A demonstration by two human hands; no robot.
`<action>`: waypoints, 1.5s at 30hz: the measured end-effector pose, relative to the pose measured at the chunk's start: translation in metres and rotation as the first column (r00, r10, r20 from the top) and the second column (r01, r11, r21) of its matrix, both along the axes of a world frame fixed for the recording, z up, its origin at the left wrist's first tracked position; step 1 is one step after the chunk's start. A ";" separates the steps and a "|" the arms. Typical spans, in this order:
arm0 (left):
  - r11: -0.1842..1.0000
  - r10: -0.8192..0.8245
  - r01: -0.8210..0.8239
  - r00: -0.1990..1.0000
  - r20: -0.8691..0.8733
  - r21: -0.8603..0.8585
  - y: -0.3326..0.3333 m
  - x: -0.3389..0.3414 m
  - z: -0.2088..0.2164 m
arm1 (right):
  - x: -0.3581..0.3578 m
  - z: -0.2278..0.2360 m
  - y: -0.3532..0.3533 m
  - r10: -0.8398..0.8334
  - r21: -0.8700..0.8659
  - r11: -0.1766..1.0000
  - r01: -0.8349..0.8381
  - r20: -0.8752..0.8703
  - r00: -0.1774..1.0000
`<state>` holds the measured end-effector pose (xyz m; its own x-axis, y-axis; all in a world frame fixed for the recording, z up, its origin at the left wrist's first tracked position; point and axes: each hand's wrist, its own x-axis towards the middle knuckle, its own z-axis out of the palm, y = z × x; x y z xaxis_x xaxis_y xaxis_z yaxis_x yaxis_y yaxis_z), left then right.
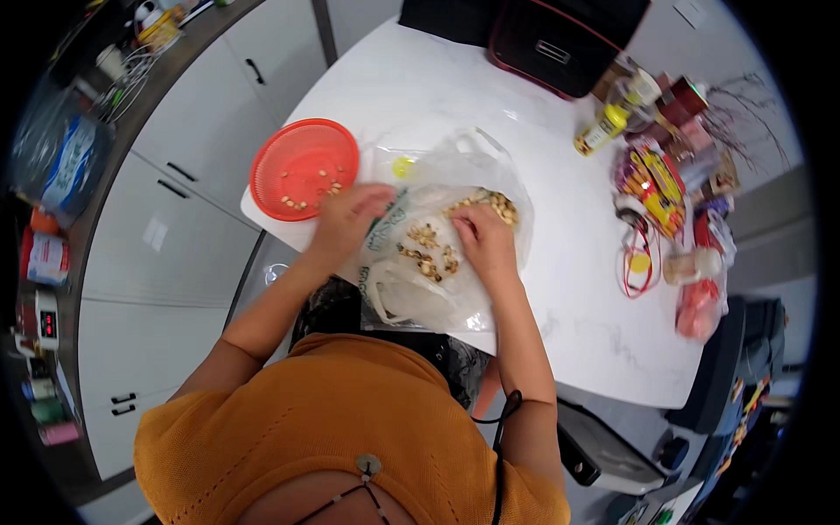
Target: The person peels peanuts by hand from a plastic bag on a table and places the shelled peanuts into a red bowl.
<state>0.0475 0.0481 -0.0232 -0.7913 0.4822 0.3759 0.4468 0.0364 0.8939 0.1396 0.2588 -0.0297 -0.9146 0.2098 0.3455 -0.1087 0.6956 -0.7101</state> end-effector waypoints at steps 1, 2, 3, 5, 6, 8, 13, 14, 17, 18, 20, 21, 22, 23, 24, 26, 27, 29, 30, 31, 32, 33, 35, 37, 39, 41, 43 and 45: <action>0.994 0.076 -0.082 0.993 -0.087 -0.075 -0.009 -0.009 0.009 | 0.000 -0.001 0.002 -0.019 0.026 0.999 0.019 -0.003 1.000; 0.976 0.147 -0.172 0.973 -0.177 -0.136 -0.015 -0.018 0.018 | 0.000 0.001 0.002 -0.035 0.055 0.998 0.035 -0.002 0.999; 0.970 0.211 -0.216 0.976 -0.054 -0.115 -0.021 -0.023 0.026 | 0.000 0.002 0.002 -0.039 0.080 0.996 0.039 -0.006 0.999; 0.940 0.303 -0.305 0.952 -0.037 -0.151 -0.031 -0.034 0.032 | 0.002 0.004 0.002 -0.083 0.149 0.986 0.078 0.022 0.996; 0.915 0.329 -0.353 0.933 -0.145 -0.194 -0.037 -0.041 0.032 | 0.002 0.004 0.002 -0.101 0.174 0.980 0.093 0.033 0.994; 0.884 0.325 -0.409 0.885 -0.334 -0.224 -0.048 -0.051 0.027 | 0.000 0.004 0.002 -0.114 0.234 0.967 0.102 0.037 0.993; 0.815 0.280 -0.412 0.895 -0.346 -0.408 -0.060 -0.059 0.012 | -0.010 0.001 -0.003 -0.121 0.344 0.934 0.095 0.054 0.991; 0.803 0.277 -0.425 0.887 -0.369 -0.419 -0.060 -0.059 0.010 | -0.012 0.001 -0.006 -0.137 0.363 0.926 0.105 0.063 0.989; 0.773 0.258 -0.426 0.888 -0.380 -0.470 -0.059 -0.057 0.012 | -0.015 0.000 -0.011 -0.173 0.396 0.909 0.130 0.076 0.982; 0.800 0.263 -0.429 0.879 -0.398 -0.419 -0.057 -0.055 0.013 | -0.015 0.000 -0.012 -0.176 0.394 0.909 0.134 0.073 0.982; 0.847 0.273 -0.428 0.859 -0.434 -0.315 -0.050 -0.051 0.015 | -0.015 -0.001 -0.012 -0.177 0.383 0.913 0.140 0.063 0.982; 0.877 0.263 -0.401 0.862 -0.434 -0.265 -0.045 -0.047 0.018 | -0.013 -0.001 -0.011 -0.175 0.374 0.917 0.142 0.056 0.983; 0.903 0.253 -0.372 0.865 -0.434 -0.215 -0.040 -0.040 0.023 | -0.012 -0.001 -0.010 -0.174 0.365 0.920 0.145 0.048 0.984; 0.925 0.241 -0.340 0.867 -0.436 -0.166 -0.034 -0.033 0.027 | -0.011 -0.002 -0.009 -0.159 0.306 0.941 0.142 0.030 0.987; 0.936 0.223 -0.316 0.871 -0.437 -0.153 -0.028 -0.026 0.028 | -0.010 -0.002 -0.008 -0.144 0.246 0.960 0.137 0.012 0.990; 0.957 0.190 -0.266 0.880 -0.436 -0.120 -0.018 -0.015 0.028 | -0.008 -0.002 -0.007 -0.140 0.103 0.986 0.134 0.049 0.989; 0.969 0.155 -0.221 0.893 -0.423 -0.112 -0.016 -0.012 0.026 | -0.007 0.000 -0.008 -0.145 0.020 0.989 0.144 0.105 0.984; 0.987 0.079 -0.129 0.913 -0.400 -0.099 -0.010 -0.005 0.022 | -0.002 0.001 -0.009 -0.128 -0.104 0.984 0.144 0.152 0.980; 0.991 0.038 -0.083 0.931 -0.362 -0.108 -0.005 0.000 0.019 | 0.001 0.001 -0.009 -0.110 -0.146 0.981 0.131 0.142 0.984; 0.993 -0.002 -0.037 0.946 -0.324 -0.114 -0.001 0.005 0.016 | 0.003 0.001 -0.009 -0.093 -0.186 0.976 0.117 0.132 0.987; 0.993 -0.044 0.011 0.958 -0.284 -0.118 0.003 0.010 0.013 | 0.005 -0.001 -0.007 -0.066 -0.229 0.968 0.097 0.141 0.988; 0.991 -0.072 0.041 0.967 -0.243 -0.131 0.007 0.014 0.012 | 0.006 -0.003 -0.005 -0.037 -0.272 0.959 0.077 0.148 0.988; 0.983 -0.127 0.103 0.979 -0.159 -0.149 0.013 0.020 0.010 | 0.007 -0.009 -0.003 0.026 -0.422 0.906 0.030 0.126 0.992; 0.982 -0.147 0.127 0.980 -0.136 -0.141 0.021 0.020 0.002 | 0.006 -0.017 -0.003 0.086 -0.617 0.786 -0.033 0.056 0.995; 0.981 -0.155 0.143 0.984 -0.084 -0.132 0.025 0.017 -0.008 | 0.009 -0.010 -0.006 0.147 -0.714 0.699 -0.037 0.092 0.985; 0.980 -0.161 0.159 0.987 -0.003 -0.123 0.027 0.014 -0.015 | 0.009 -0.008 -0.008 0.188 -0.764 0.644 -0.041 0.106 0.977; 0.983 -0.154 0.160 0.986 0.065 -0.087 0.027 0.013 -0.016 | 0.009 -0.010 -0.008 0.204 -0.776 0.629 -0.050 0.103 0.973; 0.985 -0.148 0.156 0.982 0.114 -0.069 0.028 0.011 -0.019 | 0.008 -0.013 -0.007 0.203 -0.773 0.633 -0.040 0.116 0.972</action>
<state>0.0589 0.0758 -0.0419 -0.7404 0.6243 0.2490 0.3534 0.0465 0.9343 0.1480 0.2519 -0.0431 -0.9773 0.2051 -0.0529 0.0302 -0.1123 -0.9932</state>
